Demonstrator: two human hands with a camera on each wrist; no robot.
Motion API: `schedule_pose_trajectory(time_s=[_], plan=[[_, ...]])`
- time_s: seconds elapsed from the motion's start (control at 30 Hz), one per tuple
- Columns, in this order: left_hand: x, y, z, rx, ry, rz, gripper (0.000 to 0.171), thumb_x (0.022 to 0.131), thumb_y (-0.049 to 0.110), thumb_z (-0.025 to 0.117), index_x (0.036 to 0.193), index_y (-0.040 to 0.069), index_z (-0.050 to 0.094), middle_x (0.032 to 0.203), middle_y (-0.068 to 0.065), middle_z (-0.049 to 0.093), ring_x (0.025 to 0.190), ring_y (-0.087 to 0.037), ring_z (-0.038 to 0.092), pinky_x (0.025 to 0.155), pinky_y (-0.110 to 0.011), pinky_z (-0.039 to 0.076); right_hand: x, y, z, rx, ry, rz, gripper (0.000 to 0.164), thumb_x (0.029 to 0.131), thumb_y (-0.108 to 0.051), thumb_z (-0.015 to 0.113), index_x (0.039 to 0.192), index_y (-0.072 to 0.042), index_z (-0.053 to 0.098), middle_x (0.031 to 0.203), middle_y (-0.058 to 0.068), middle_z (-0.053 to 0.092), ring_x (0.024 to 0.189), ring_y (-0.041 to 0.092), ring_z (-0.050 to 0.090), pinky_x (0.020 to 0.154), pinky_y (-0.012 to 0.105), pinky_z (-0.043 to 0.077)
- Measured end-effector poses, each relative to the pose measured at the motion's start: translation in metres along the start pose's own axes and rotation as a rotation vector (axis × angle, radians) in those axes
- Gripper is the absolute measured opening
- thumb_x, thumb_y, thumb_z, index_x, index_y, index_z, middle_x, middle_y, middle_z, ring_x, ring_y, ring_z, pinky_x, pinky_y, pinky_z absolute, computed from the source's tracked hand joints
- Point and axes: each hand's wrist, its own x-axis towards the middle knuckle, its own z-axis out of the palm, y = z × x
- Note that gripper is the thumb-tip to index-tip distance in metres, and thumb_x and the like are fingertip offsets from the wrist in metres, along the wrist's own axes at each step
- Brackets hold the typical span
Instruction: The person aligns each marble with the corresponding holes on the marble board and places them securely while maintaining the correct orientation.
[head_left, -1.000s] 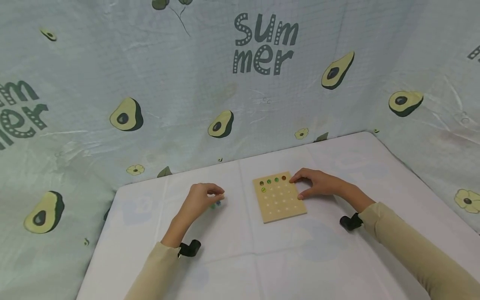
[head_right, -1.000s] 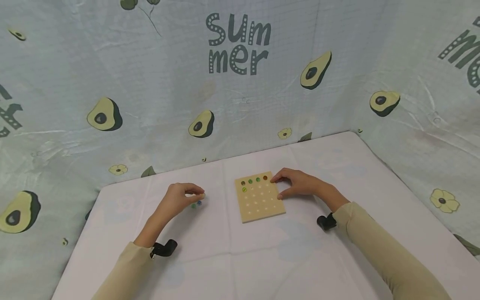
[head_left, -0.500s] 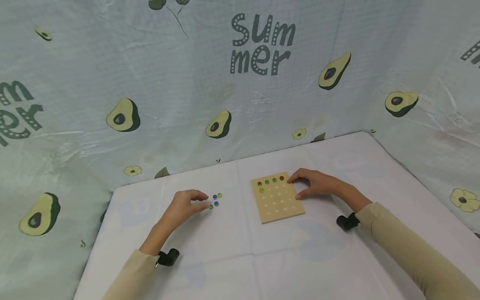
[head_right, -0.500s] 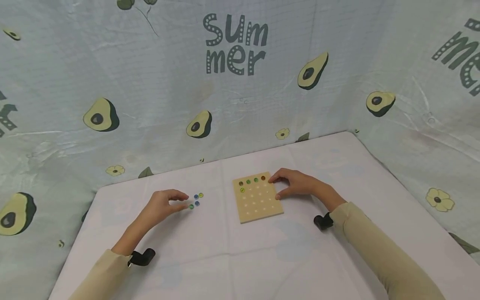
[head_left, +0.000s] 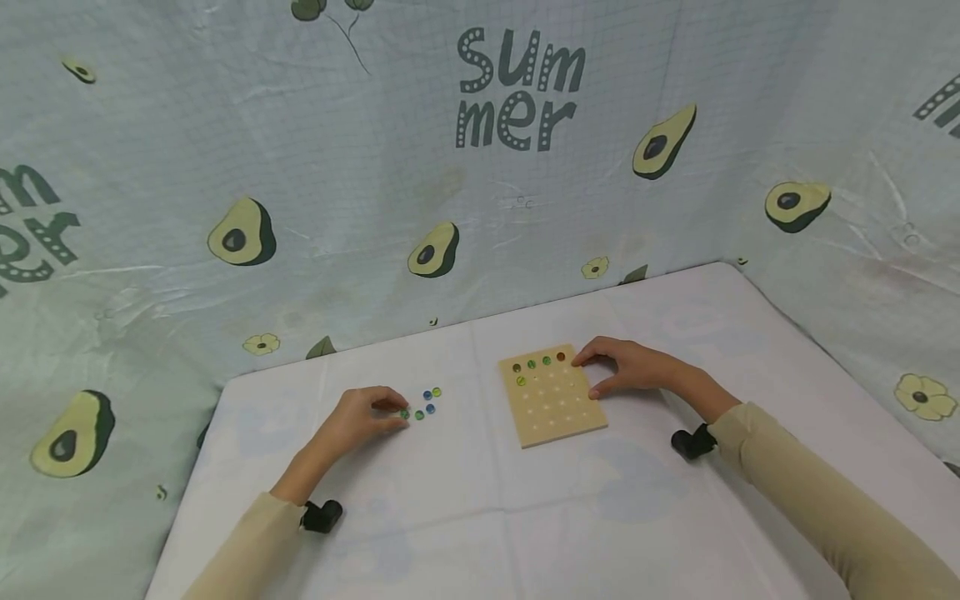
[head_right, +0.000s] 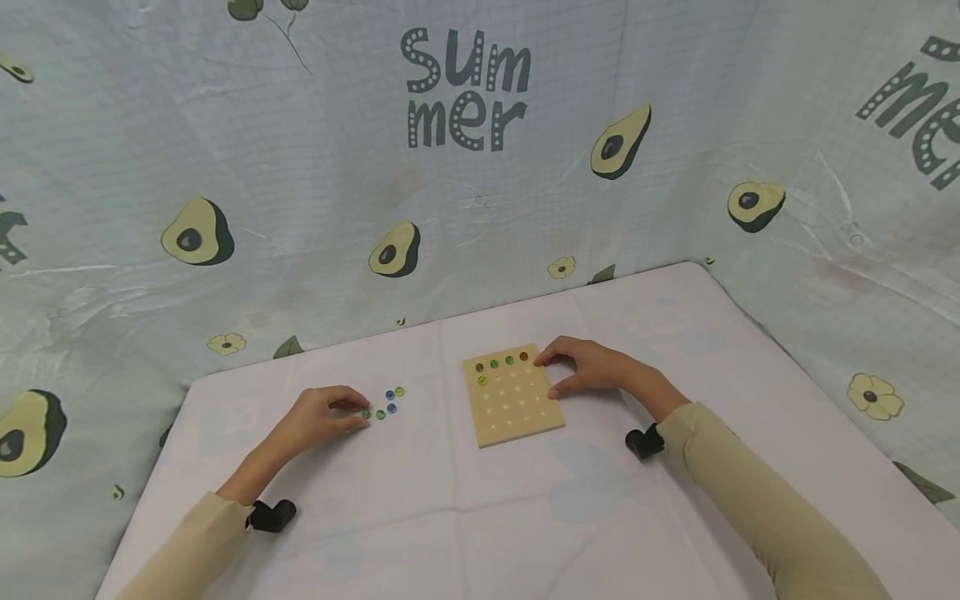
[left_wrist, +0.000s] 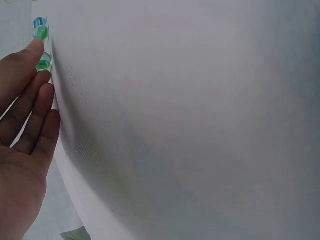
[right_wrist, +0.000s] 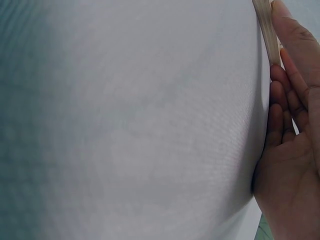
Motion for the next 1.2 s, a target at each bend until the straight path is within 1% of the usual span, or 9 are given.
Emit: schedule_pose_trajectory(time_s=[0.17, 0.37, 0.53, 0.67, 0.73, 0.8, 0.87, 1.0, 1.2], plan=[[0.003, -0.003, 0.000, -0.003, -0.003, 0.018, 0.021, 0.085, 0.015, 0.084, 0.102, 0.009, 0.075, 0.098, 0.001, 0.074, 0.095, -0.020, 0.069, 0.087, -0.041, 0.056, 0.001, 0.001, 0.000, -0.005, 0.003, -0.006, 0.059, 0.080, -0.032, 0.088, 0.131, -0.015, 0.065, 0.134, 0.004, 0.059, 0.134, 0.029, 0.049, 0.115, 0.050, 0.037], [0.004, -0.005, 0.003, -0.018, 0.006, 0.024, 0.023, 0.084, 0.014, 0.085, 0.103, 0.008, 0.075, 0.097, 0.000, 0.074, 0.094, -0.020, 0.069, 0.086, -0.040, 0.057, 0.001, 0.002, 0.001, -0.006, 0.010, -0.018, 0.059, 0.081, -0.031, 0.087, 0.131, -0.013, 0.064, 0.134, 0.007, 0.060, 0.133, 0.032, 0.050, 0.114, 0.053, 0.037], [0.003, -0.009, 0.006, -0.018, 0.032, 0.025, 0.019, 0.084, 0.014, 0.084, 0.101, 0.010, 0.077, 0.098, 0.001, 0.074, 0.094, -0.019, 0.070, 0.087, -0.040, 0.057, 0.001, 0.003, 0.003, 0.001, 0.005, -0.010, 0.059, 0.080, -0.031, 0.088, 0.132, -0.014, 0.064, 0.134, 0.005, 0.059, 0.134, 0.031, 0.049, 0.115, 0.051, 0.036], [0.003, -0.012, 0.007, -0.007, 0.049, 0.046, 0.016, 0.084, 0.015, 0.084, 0.099, 0.014, 0.079, 0.101, 0.001, 0.075, 0.097, -0.019, 0.070, 0.089, -0.041, 0.057, 0.000, 0.003, 0.001, 0.001, 0.003, -0.014, 0.059, 0.080, -0.033, 0.088, 0.132, -0.015, 0.065, 0.135, 0.004, 0.059, 0.135, 0.030, 0.048, 0.116, 0.050, 0.036], [0.003, -0.012, 0.007, -0.006, 0.053, 0.058, 0.015, 0.084, 0.015, 0.084, 0.099, 0.015, 0.080, 0.102, 0.001, 0.075, 0.098, -0.019, 0.070, 0.090, -0.041, 0.057, -0.001, 0.003, 0.000, 0.006, 0.007, -0.020, 0.059, 0.081, -0.032, 0.088, 0.132, -0.015, 0.065, 0.135, 0.005, 0.059, 0.135, 0.031, 0.048, 0.115, 0.051, 0.036], [0.003, -0.012, 0.008, -0.011, 0.059, 0.056, 0.015, 0.084, 0.015, 0.084, 0.099, 0.016, 0.080, 0.103, 0.001, 0.075, 0.099, -0.019, 0.071, 0.090, -0.040, 0.057, -0.002, 0.002, -0.001, 0.008, 0.012, -0.025, 0.058, 0.081, -0.031, 0.088, 0.132, -0.014, 0.065, 0.135, 0.006, 0.059, 0.135, 0.031, 0.049, 0.115, 0.051, 0.036], [0.003, -0.010, 0.009, -0.015, 0.068, 0.058, 0.015, 0.084, 0.014, 0.084, 0.098, 0.015, 0.080, 0.103, 0.000, 0.075, 0.098, -0.020, 0.071, 0.090, -0.041, 0.057, -0.002, 0.002, -0.001, 0.011, 0.013, -0.027, 0.058, 0.081, -0.030, 0.088, 0.132, -0.014, 0.064, 0.135, 0.006, 0.059, 0.134, 0.031, 0.049, 0.115, 0.051, 0.037], [0.002, -0.007, 0.010, -0.018, 0.080, 0.035, 0.014, 0.084, 0.013, 0.084, 0.098, 0.012, 0.079, 0.101, -0.001, 0.076, 0.097, -0.021, 0.071, 0.089, -0.042, 0.057, -0.002, 0.002, 0.000, 0.017, 0.007, -0.021, 0.059, 0.081, -0.030, 0.088, 0.132, -0.015, 0.064, 0.135, 0.005, 0.059, 0.135, 0.030, 0.048, 0.115, 0.050, 0.036], [-0.001, -0.005, 0.010, -0.024, 0.072, -0.020, 0.015, 0.087, 0.015, 0.082, 0.101, 0.012, 0.078, 0.099, 0.002, 0.075, 0.099, -0.020, 0.070, 0.091, -0.043, 0.056, -0.002, 0.002, 0.001, 0.014, 0.007, -0.019, 0.059, 0.080, -0.033, 0.088, 0.132, -0.015, 0.064, 0.135, 0.005, 0.059, 0.135, 0.031, 0.048, 0.115, 0.051, 0.036]])
